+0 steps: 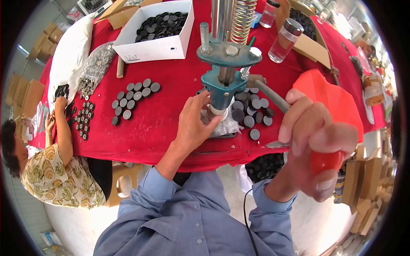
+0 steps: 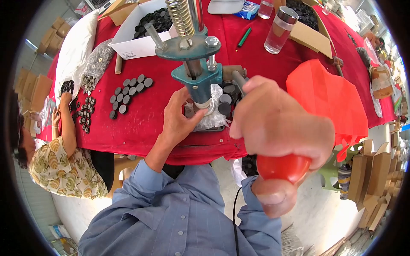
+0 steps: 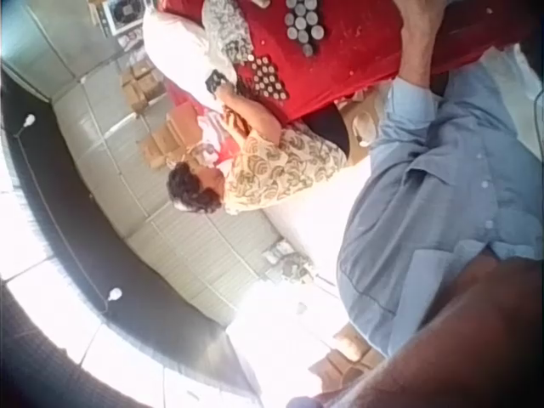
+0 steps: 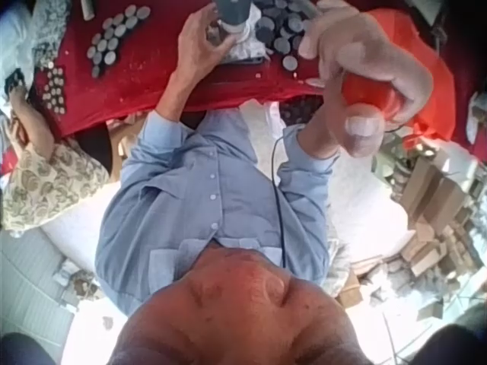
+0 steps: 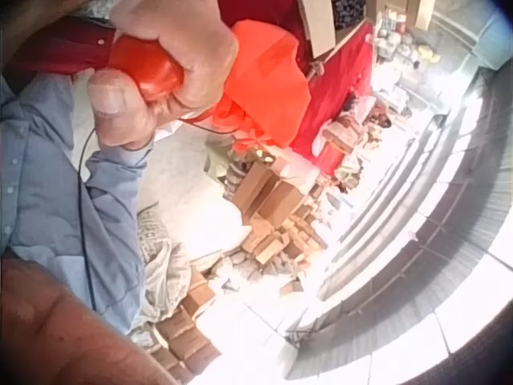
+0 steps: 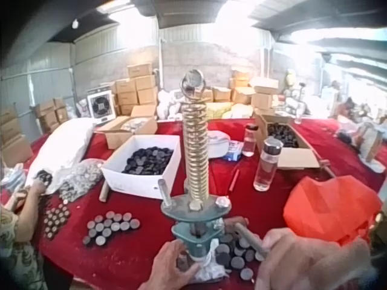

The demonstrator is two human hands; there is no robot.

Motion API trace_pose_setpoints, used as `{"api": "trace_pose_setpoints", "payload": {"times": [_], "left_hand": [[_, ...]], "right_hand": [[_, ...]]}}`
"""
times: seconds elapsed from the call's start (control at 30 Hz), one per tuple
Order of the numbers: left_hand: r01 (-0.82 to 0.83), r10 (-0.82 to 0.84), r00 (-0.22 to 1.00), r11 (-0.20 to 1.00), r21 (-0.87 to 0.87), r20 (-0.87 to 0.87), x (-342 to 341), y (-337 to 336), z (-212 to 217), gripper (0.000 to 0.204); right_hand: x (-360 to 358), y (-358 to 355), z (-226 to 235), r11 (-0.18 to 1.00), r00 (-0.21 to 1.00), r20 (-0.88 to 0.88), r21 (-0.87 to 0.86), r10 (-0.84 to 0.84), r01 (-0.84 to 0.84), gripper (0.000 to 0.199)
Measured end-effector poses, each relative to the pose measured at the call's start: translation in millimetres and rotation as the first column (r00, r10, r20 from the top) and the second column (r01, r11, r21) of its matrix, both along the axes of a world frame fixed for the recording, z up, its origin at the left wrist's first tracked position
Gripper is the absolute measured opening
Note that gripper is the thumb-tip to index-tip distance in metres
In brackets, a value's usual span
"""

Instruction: The person assembles metal rings and plastic caps using a manual press machine.

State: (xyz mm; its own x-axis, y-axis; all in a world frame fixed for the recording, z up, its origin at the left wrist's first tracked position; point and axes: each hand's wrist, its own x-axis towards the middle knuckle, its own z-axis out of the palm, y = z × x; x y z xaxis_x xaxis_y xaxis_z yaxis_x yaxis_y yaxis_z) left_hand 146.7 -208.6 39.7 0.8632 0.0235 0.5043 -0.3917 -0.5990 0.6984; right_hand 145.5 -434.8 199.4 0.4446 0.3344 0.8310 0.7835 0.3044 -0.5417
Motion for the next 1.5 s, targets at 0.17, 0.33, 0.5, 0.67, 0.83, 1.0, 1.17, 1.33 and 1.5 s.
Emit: {"api": "trace_pose_setpoints", "payload": {"times": [0.17,0.33,0.5,0.67,0.83,1.0,1.17,1.33,1.5], "left_hand": [[-0.015,0.014,1.0,0.999,-0.052,-0.013,-0.8,1.1,-4.9,0.078],[-0.009,0.005,0.999,0.996,-0.089,-0.046,-3.0,6.0,-1.1,0.08],[-0.157,0.101,0.977,0.936,0.315,0.186,10.5,67.7,6.8,0.058],[-0.389,0.412,0.907,0.737,0.552,0.09,30.9,136.6,-24.4,0.037],[-0.345,0.338,0.936,0.838,0.424,0.094,31.2,138.7,-34.9,0.035],[-0.377,0.413,0.907,0.883,0.28,-0.081,31.0,128.5,-21.1,0.031],[-0.369,0.372,0.928,0.911,0.185,0.015,36.0,132.3,-44.7,0.027],[-0.359,0.361,0.926,0.933,0.038,-0.11,13.7,97.8,-12.7,0.038],[-0.082,0.077,0.993,0.995,-0.054,-0.084,-24.2,18.1,0.7,0.064]], "right_hand": [[18.9,1.2,10.9,0.992,0.992,0.107,-0.112,0.069,-0.057,0.045],[-3.9,9.6,-6.8,0.999,0.999,-0.043,0.033,0.015,-0.013,0.039],[-45.0,19.5,-60.2,0.973,0.984,-0.069,0.152,-0.165,0.174,0.037],[-42.2,22.4,-68.0,0.945,0.976,-0.063,0.245,-0.209,0.218,0.042],[-27.9,21.6,-47.2,0.973,0.989,0.014,0.182,-0.148,0.143,0.043],[5.3,13.1,-8.9,0.998,1.0,0.001,0.069,-0.006,0.006,0.036],[57.1,28.9,24.2,0.969,0.988,-0.081,0.221,0.133,-0.113,0.043],[88.9,32.3,40.4,0.968,0.974,-0.1,0.17,0.202,-0.184,0.045],[67.0,57.8,47.4,0.957,0.972,-0.147,0.198,-0.183,0.21,0.046]]}}
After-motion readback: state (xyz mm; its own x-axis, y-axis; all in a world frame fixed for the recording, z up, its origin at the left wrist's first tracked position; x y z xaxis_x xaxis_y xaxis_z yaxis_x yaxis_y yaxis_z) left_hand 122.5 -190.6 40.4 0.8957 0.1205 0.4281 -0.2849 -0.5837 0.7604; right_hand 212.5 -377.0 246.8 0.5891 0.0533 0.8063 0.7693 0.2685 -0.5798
